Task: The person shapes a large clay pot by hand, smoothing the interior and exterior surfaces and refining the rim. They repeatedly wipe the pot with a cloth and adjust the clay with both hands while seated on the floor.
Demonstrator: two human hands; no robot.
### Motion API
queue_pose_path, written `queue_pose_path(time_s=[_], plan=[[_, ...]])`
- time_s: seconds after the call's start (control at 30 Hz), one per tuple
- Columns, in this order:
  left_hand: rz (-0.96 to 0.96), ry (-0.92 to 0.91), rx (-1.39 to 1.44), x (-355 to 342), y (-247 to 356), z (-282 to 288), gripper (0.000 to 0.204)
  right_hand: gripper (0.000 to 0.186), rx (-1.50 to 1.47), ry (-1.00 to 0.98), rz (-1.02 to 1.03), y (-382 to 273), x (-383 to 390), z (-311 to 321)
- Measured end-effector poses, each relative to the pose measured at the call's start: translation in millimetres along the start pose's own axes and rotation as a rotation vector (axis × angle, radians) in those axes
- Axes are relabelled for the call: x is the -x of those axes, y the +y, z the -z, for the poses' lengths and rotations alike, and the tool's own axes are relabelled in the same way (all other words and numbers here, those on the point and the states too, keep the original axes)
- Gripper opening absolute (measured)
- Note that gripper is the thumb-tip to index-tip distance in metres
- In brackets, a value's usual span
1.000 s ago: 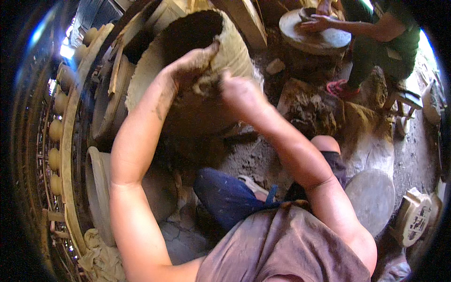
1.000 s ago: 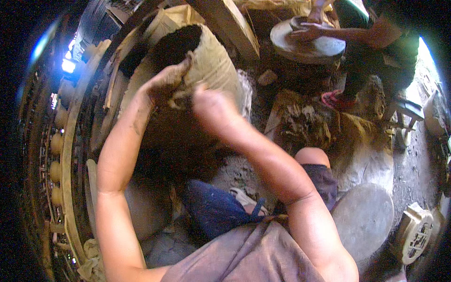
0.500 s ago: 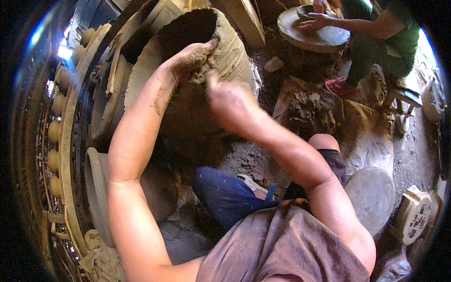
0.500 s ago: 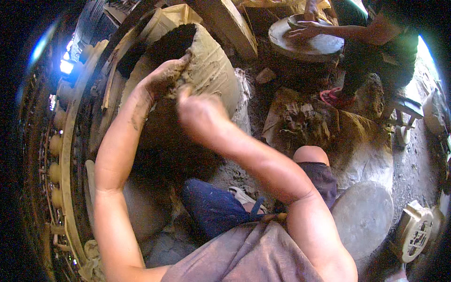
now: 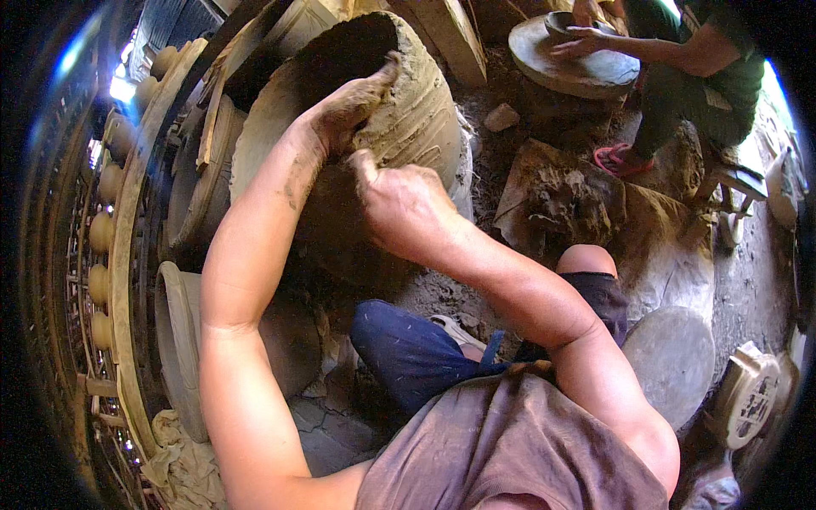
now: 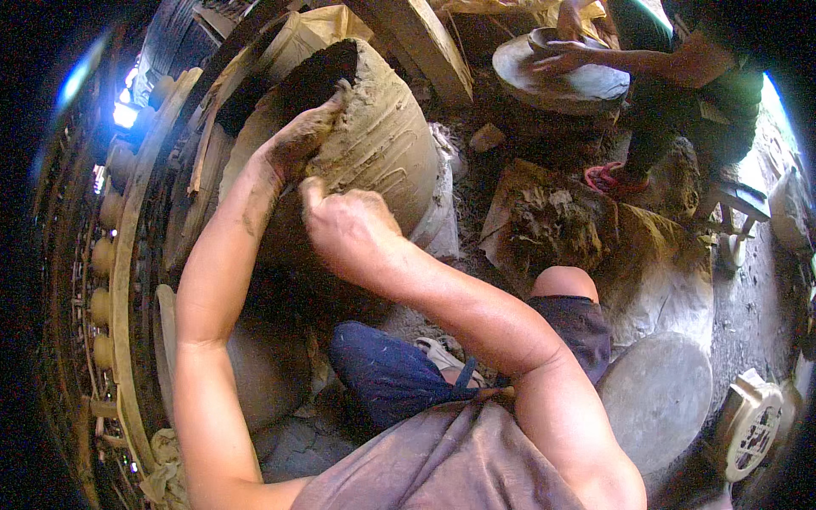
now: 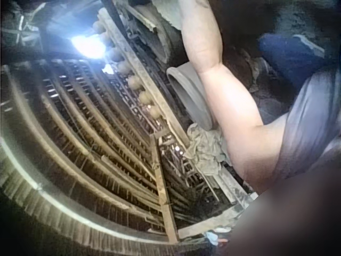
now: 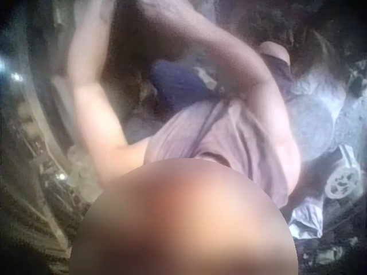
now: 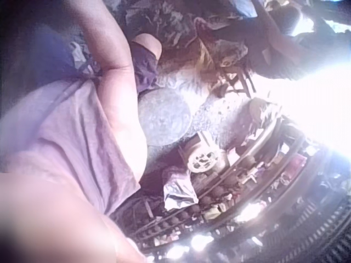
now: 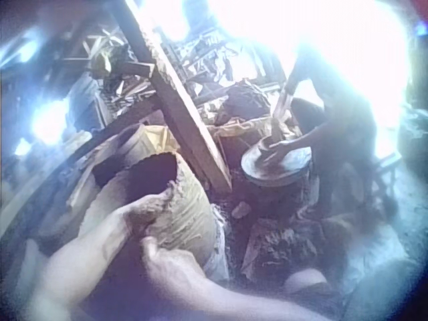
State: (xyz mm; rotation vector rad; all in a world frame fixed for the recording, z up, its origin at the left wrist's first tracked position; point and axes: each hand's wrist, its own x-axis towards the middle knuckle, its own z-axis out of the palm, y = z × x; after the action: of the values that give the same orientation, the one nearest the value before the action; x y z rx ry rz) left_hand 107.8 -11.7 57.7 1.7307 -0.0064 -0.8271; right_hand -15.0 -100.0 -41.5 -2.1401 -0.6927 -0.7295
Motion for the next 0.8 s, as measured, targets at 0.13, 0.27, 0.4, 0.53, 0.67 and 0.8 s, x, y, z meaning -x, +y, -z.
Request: queue_pose_path(time_s=[0.13,0.27,0.4,0.53,0.67,0.8], plan=[[-0.073,-0.359,0.069,34.4,2.0,4.8,0.046,0.029,0.039,-0.041,-0.238,46.0,-11.2,24.1],[-0.021,-0.309,-0.072,31.7,-3.6,10.3,0.046,0.021,0.224,-0.013,-0.3,88.9,-26.6,25.1],[-0.11,0.025,-0.206,10.5,-4.5,-3.3,0.051,0.04,0.205,-0.049,-0.065,6.5,-2.4,-1.4],[-0.064,-0.06,-0.219,24.0,0.1,1.1,0.053,0.048,-0.102,0.046,0.003,-5.0,-4.8,14.1],[0.103,-0.225,-0.219,41.8,0.3,16.0,0.053,0.019,0.236,-0.06,-0.446,79.0,-30.8,37.8],[-0.04,-0.081,-0.155,22.2,-1.7,-1.2,0.051,0.034,0.171,-0.06,-0.148,41.3,-15.2,8.2]])
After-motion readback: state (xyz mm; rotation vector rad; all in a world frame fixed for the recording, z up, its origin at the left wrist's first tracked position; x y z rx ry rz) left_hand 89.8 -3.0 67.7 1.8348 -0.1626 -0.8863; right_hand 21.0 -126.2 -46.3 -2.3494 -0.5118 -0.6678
